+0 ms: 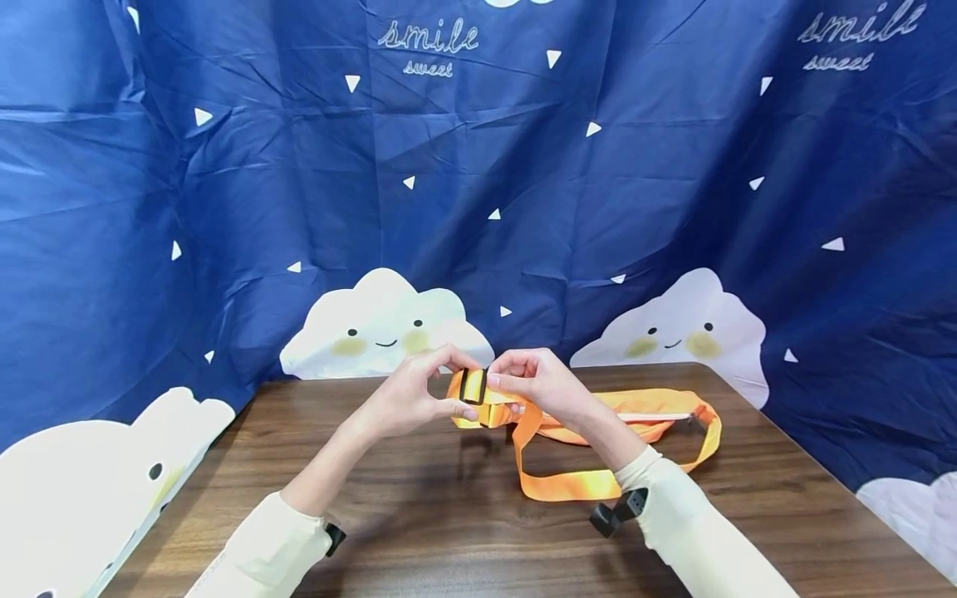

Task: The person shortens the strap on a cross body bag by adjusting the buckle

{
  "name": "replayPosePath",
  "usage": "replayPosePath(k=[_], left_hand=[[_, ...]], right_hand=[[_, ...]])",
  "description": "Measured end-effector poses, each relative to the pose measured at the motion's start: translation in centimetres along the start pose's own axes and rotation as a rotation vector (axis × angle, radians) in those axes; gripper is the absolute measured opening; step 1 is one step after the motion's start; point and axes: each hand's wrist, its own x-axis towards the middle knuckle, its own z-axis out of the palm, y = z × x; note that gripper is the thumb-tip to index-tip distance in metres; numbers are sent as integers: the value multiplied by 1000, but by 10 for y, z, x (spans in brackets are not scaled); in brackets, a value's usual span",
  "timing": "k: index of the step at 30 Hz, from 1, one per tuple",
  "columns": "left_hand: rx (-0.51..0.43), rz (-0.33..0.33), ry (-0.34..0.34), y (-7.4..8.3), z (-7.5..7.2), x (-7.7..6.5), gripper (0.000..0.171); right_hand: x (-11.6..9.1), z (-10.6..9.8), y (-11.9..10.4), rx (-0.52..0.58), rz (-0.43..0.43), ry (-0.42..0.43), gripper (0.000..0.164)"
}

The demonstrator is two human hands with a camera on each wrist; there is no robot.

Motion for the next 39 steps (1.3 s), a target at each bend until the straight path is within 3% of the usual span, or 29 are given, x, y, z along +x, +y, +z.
replayPosePath(k=[10,24,39], left_hand=[[-4,25,-32,0,0,4,50],[-4,2,-12,1,1,3,51],[-4,42,-7,2,5,2,51]], right_hand=[[-3,2,-1,1,0,26,18],[-2,3,0,148,20,12,23],[-1,0,4,132,29,-13,19]])
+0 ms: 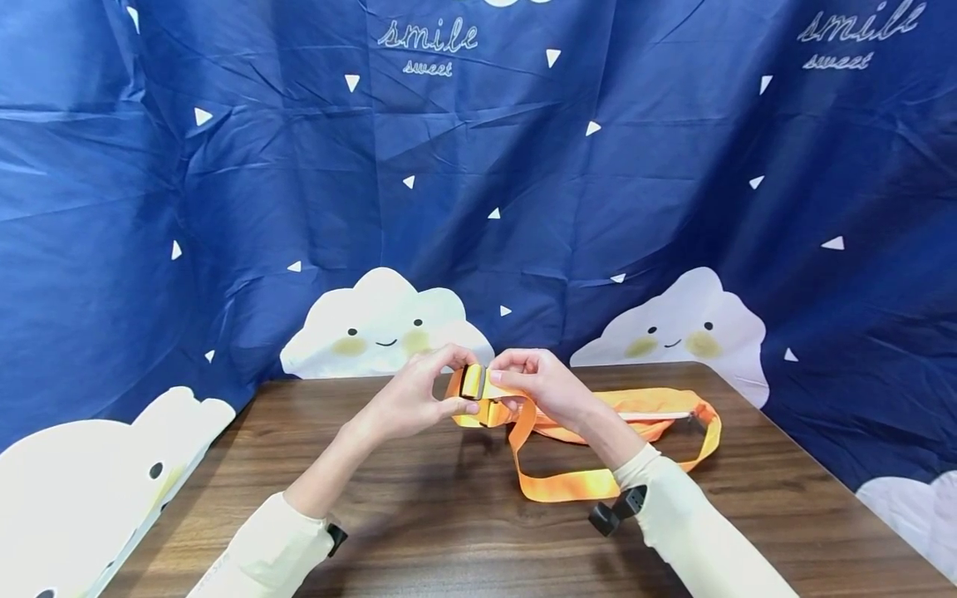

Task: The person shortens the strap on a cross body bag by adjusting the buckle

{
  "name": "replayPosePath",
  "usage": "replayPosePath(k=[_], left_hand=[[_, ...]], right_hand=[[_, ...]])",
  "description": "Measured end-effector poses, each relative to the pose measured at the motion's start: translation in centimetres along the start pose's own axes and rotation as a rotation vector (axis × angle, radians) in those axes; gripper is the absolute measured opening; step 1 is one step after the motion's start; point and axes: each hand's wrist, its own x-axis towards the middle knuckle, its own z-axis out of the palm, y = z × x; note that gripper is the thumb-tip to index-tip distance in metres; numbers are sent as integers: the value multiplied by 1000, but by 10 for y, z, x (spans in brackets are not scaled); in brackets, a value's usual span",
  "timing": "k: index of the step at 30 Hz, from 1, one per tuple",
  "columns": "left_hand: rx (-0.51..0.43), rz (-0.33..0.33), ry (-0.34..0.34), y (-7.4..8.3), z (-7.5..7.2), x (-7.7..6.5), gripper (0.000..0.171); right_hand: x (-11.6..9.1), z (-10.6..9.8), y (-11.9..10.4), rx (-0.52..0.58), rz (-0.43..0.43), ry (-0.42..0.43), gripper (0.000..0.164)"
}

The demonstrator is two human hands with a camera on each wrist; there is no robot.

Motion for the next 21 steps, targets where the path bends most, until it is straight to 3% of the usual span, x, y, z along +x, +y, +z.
replayPosePath(k=[7,15,21], left_hand=[[10,13,8,0,-1,-1,49],[15,4,13,0,-1,0,48],[34,13,11,0,-5,0,50]], right_hand=[[1,3,2,5,-5,17,16],[2,9,5,84,18,44,16],[3,7,5,66,34,42,20]])
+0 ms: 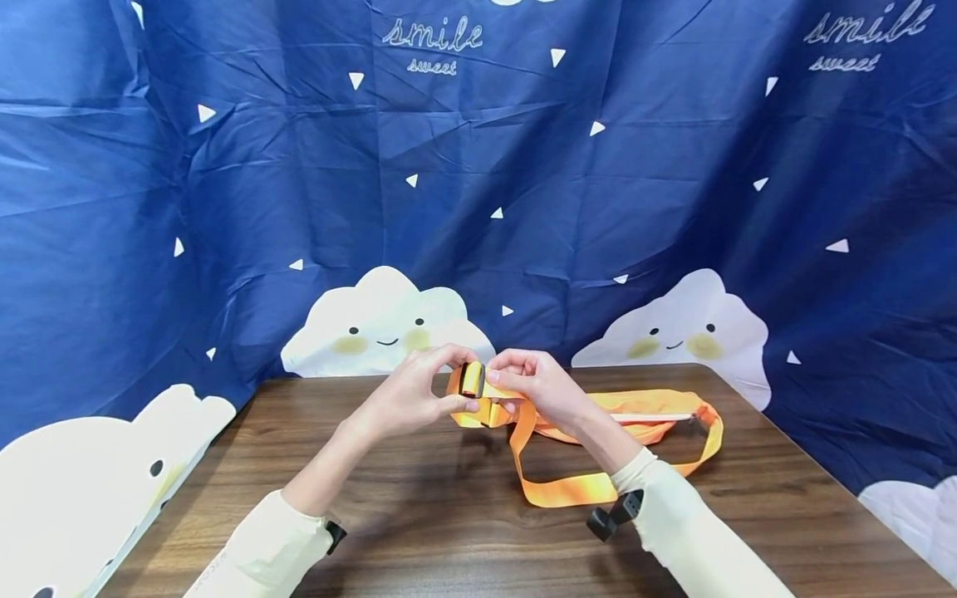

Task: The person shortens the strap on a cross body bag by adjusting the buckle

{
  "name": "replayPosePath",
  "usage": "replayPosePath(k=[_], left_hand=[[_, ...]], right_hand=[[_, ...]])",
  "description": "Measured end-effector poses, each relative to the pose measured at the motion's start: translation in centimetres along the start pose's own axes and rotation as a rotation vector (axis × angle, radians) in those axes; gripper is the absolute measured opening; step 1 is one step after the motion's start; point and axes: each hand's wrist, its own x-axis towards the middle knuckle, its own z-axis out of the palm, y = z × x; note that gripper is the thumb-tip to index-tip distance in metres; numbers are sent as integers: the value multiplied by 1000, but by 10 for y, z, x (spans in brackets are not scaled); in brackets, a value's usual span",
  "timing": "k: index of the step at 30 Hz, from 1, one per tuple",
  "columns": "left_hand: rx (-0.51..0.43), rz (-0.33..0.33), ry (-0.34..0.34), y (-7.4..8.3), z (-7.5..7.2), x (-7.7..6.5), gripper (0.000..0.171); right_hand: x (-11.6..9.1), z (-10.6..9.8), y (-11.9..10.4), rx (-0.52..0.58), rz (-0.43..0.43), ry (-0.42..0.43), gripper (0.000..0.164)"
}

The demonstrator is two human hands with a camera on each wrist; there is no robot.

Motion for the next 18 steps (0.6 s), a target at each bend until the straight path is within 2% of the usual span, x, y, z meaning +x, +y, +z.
replayPosePath(k=[8,18], left_hand=[[17,-26,-4,1,-3,0,50],[4,-39,-13,1,-2,-1,50]], right_hand=[[1,-6,0,-12,-22,-21,18],[1,-2,2,23,-12,8,12]])
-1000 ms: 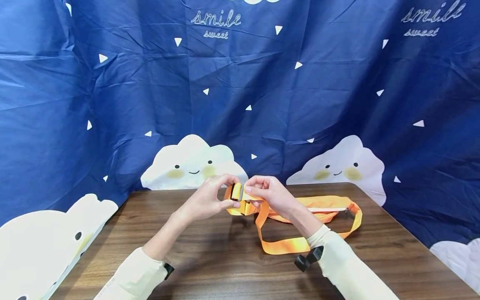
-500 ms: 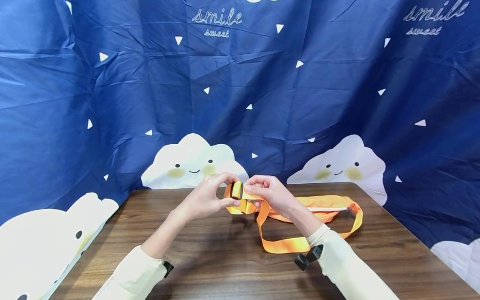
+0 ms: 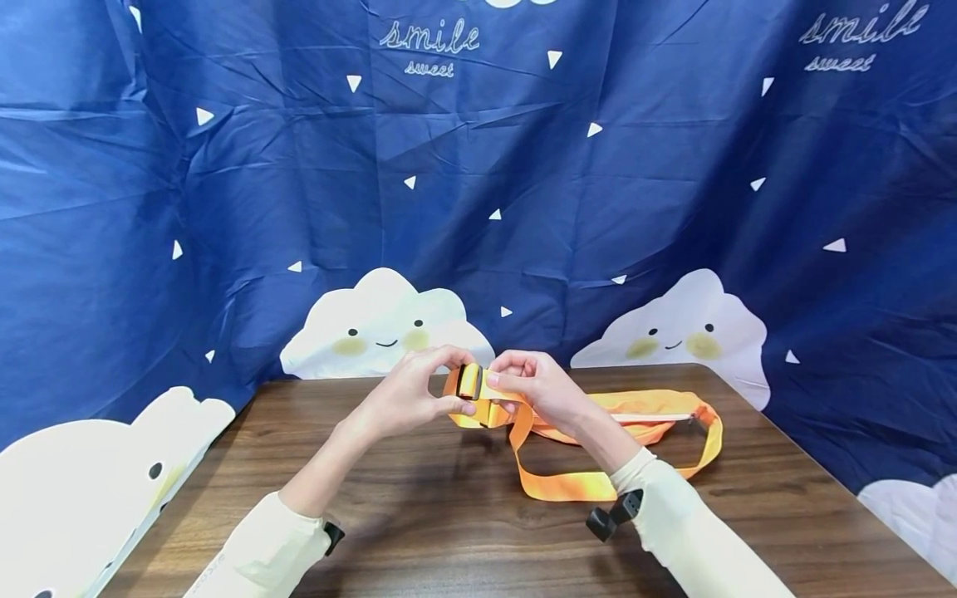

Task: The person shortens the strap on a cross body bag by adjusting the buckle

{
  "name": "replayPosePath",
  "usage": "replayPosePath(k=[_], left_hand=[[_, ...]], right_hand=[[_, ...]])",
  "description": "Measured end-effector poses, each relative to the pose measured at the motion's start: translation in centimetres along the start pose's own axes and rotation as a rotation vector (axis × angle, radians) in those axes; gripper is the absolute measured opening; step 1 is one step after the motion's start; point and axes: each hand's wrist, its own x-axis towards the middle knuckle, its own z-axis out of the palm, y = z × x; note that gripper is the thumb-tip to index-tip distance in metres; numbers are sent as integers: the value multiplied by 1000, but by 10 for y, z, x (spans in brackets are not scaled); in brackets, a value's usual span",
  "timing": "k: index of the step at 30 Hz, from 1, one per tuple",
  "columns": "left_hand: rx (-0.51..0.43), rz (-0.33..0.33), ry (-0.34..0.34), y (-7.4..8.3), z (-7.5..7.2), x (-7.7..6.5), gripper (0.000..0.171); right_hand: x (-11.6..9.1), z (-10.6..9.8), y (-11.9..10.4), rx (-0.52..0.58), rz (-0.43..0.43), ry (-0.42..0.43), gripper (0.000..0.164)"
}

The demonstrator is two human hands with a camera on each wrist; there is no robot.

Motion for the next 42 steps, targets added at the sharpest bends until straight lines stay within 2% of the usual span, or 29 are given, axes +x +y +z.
replayPosePath(k=[11,22,28,33,37,42], left_hand=[[-19,-13,-5,-1,2,1,53],[-4,-27,1,3,-6,1,53],[10,-42,-17,3,-6,0,56],[3,-3,-14,3,-4,0,52],[6,20,-12,3,-2,1,51],[5,9,-6,2,1,0,51]], right_hand=[[-1,6,1,13,-9,-8,8],[-2,-5,-2,-20,-28,-70,24],[-1,-6,2,-3,-30,-74,19],[-1,-4,2,1,-65,-80,16],[-2,0,1,18,-45,-66,13],[-2,4,0,18,-24,-33,12]])
